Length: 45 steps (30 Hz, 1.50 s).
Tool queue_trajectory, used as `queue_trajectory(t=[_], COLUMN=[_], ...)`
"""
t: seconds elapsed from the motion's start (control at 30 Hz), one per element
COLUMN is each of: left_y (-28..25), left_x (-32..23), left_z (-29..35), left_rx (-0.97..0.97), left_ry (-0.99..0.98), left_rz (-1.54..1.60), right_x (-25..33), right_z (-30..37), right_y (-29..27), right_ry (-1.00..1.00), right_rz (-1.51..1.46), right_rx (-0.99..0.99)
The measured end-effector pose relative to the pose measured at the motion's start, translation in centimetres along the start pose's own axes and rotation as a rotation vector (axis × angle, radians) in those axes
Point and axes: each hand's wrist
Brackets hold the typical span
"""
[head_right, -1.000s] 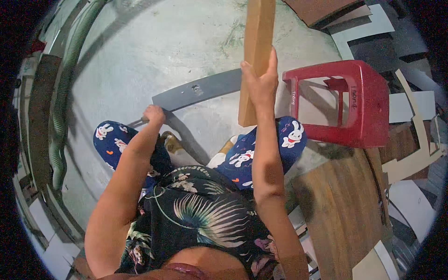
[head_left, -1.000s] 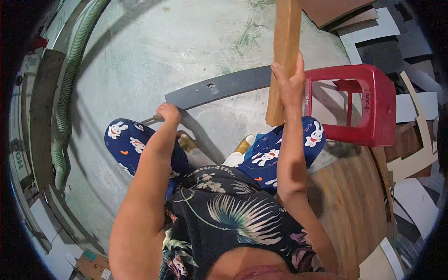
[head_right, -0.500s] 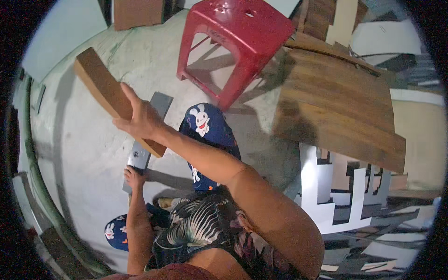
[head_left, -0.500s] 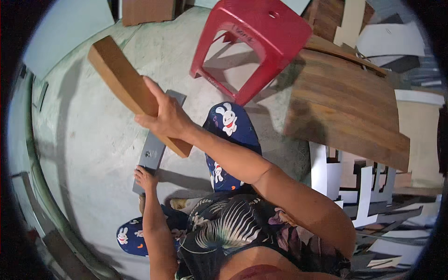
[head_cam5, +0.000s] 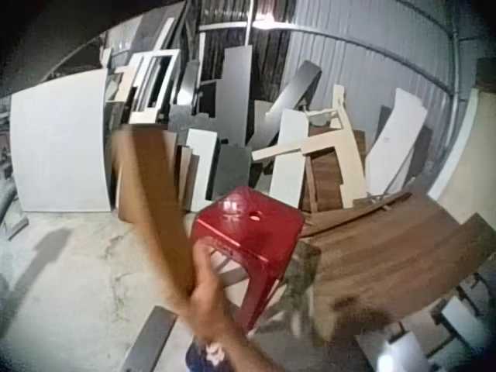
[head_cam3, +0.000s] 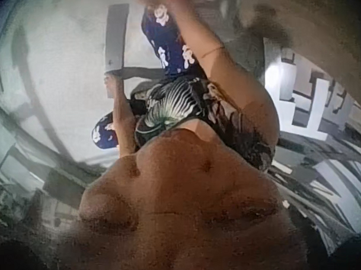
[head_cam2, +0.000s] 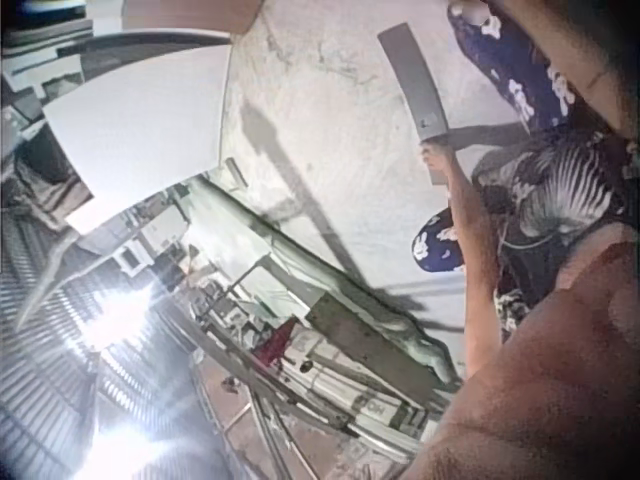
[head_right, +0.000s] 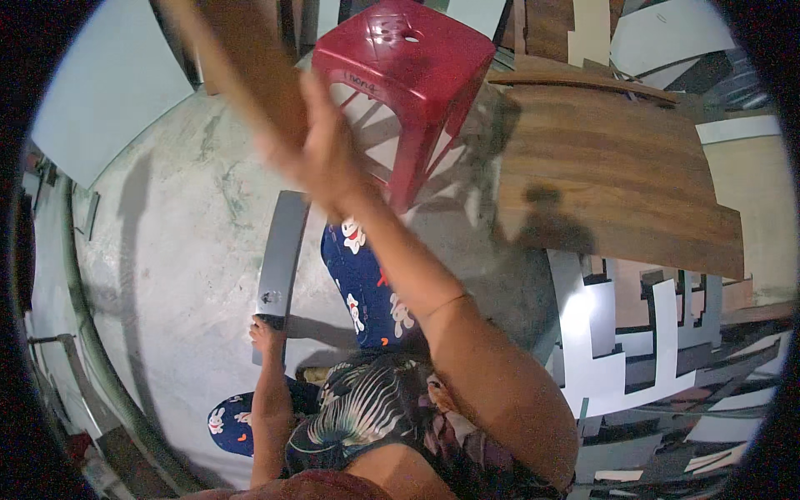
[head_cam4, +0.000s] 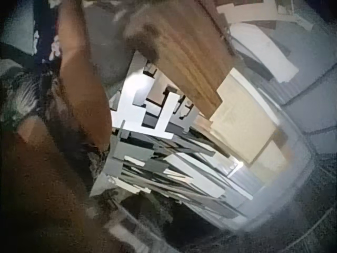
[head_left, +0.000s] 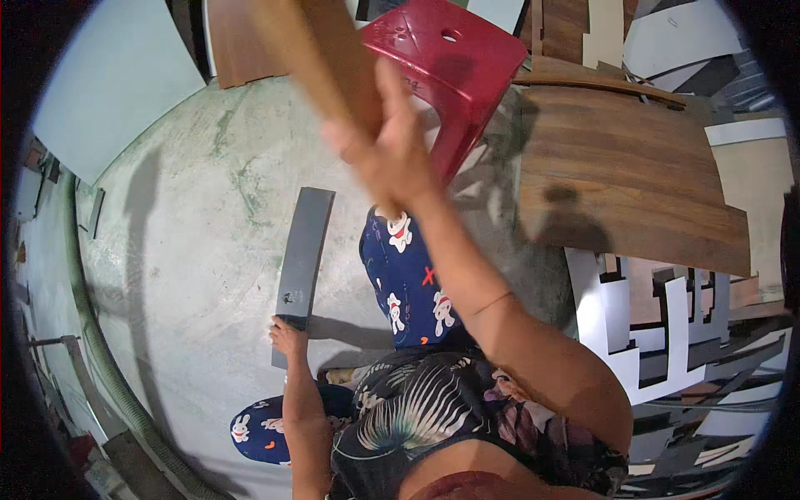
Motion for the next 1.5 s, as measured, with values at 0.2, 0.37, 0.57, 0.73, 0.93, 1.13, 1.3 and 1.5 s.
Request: queue_trajectory(t=[0.2, 0.37, 0.57, 0.73, 0.93, 1.13, 1.3, 1.5], left_y=[-2.6, -2.6, -3.1, -2.0, -2.9, -4.3, -3.4, -4.7], left_x=[-3.5, -3.2, -5.9, -4.1, -6.2, -9.8, -10.8, -9.7], left_z=[-0.8, -1.0, -2.0, -5.4, -7.7, -6.4, -7.4, -8.0], left_rx=[-0.083, -0.039, -0.024, -0.008, -0.103, -0.025, -0.031, -0.073], left_ry=[0.051, 0.064, 0.151, 0.169, 0.269, 0.447, 0.462, 0.494], left_rz=[0.051, 0.179, 0.280, 0.259, 0.437, 0.485, 0.424, 0.330], right_x=[-0.9, -3.3, -6.7, -0.2, 0.3, -4.9, -5.0, -3.8], right_z=[-7.1, -11.7, -12.6, -7.4, 14.3, 45.8, 57.0, 57.2], right_y=[-12.1, -15.8, -19.0, -19.1, -27.8, -39.3, -41.4, -35.0], right_ry=[-0.061, 0.488, 0.270, -0.121, 0.321, 1.101, 1.516, 1.660], right_rz=[0.973, 1.161, 1.292, 1.232, 0.993, 1.223, 1.149, 1.032], right_rx=[-0.072, 0.301, 0.187, -0.039, 0.115, 0.360, 0.366, 0.637])
Point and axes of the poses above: each hand's wrist, its own z-axis away from the middle knuckle, its own y-axis out of the palm, x = y × z, and after that the axes turned 2 degrees about y, right-handed
